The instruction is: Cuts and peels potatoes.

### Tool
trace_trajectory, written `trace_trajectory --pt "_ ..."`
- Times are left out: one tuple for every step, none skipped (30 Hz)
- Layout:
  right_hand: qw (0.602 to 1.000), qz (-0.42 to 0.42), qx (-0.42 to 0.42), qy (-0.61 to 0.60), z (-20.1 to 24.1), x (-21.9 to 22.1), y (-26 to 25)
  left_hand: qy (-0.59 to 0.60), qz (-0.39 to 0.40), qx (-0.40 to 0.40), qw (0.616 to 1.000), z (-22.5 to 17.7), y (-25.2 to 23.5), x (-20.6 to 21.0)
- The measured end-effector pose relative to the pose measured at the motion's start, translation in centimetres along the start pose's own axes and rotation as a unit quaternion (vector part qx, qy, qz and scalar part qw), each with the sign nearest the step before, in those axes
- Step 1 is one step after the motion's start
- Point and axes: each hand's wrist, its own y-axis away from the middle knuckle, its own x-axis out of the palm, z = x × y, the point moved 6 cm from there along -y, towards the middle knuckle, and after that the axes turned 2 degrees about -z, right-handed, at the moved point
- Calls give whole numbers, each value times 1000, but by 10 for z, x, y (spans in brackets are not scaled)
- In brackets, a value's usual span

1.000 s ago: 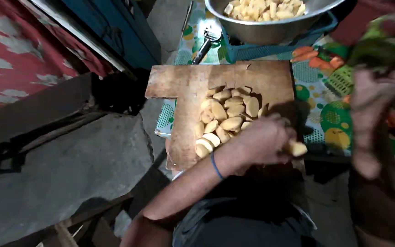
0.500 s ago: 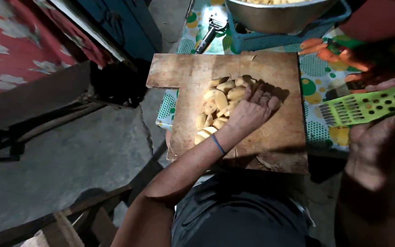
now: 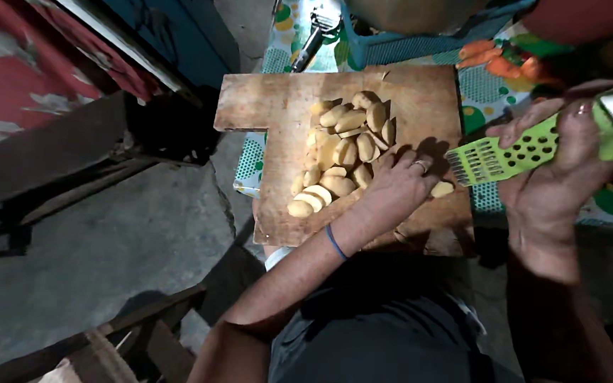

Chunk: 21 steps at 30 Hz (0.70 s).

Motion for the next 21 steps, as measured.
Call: trace_trajectory --pt "1000 13 -4 6 1 5 1 33 -33 -8 999 -1 5 2" --pt "1000 25 -6 11 0 9 2 58 -71 -13 996 -1 11 2" --pt "999 33 -4 13 0 12 4 78 -101 -18 992 -1 17 1" --pt "999 42 -1 16 -1 14 6 89 -125 -20 988 -2 22 2" --pt "999 49 0 23 -2 16 8 90 -140 -23 986 -2 26 3" --pt "998 53 1 28 -3 17 10 89 -149 -27 985 -2 29 5" --pt "998 57 3 33 -4 19 12 86 -155 -28 984 -2 30 6" --pt "998 59 4 37 -6 20 14 84 -159 -26 983 -2 31 7" --pt "997 60 0 44 -8 21 15 83 -161 -23 983 -2 31 6" --pt "997 60 -4 53 -10 21 17 85 -164 -18 983 -2 31 7" --pt "997 58 -6 60 -12 21 18 90 -170 -15 981 -1 31 7" --pt "997 53 -5 62 -12 21 19 95 -174 -15 980 0 31 7" --pt "997 46 1 60 -13 20 20 99 -174 -15 980 1 31 7" --pt "998 39 8 58 -14 19 21 102 -173 -16 979 1 32 8" --pt "997 34 11 62 -15 19 22 104 -170 -17 980 2 32 8" --pt "997 33 11 71 -16 19 23 106 -166 -18 980 2 32 8" --pt "995 38 10 90 -17 21 26 108 -161 -19 981 2 32 8" --pt "991 54 9 124 -18 25 30 111 -158 -19 981 3 31 8" --pt "986 69 4 152 -19 29 34 114 -158 -17 981 3 31 7" --pt "982 82 -6 170 -20 30 38 115 -161 -16 980 4 31 7" --pt "981 89 -11 172 -21 30 39 112 -163 -18 980 4 31 7"
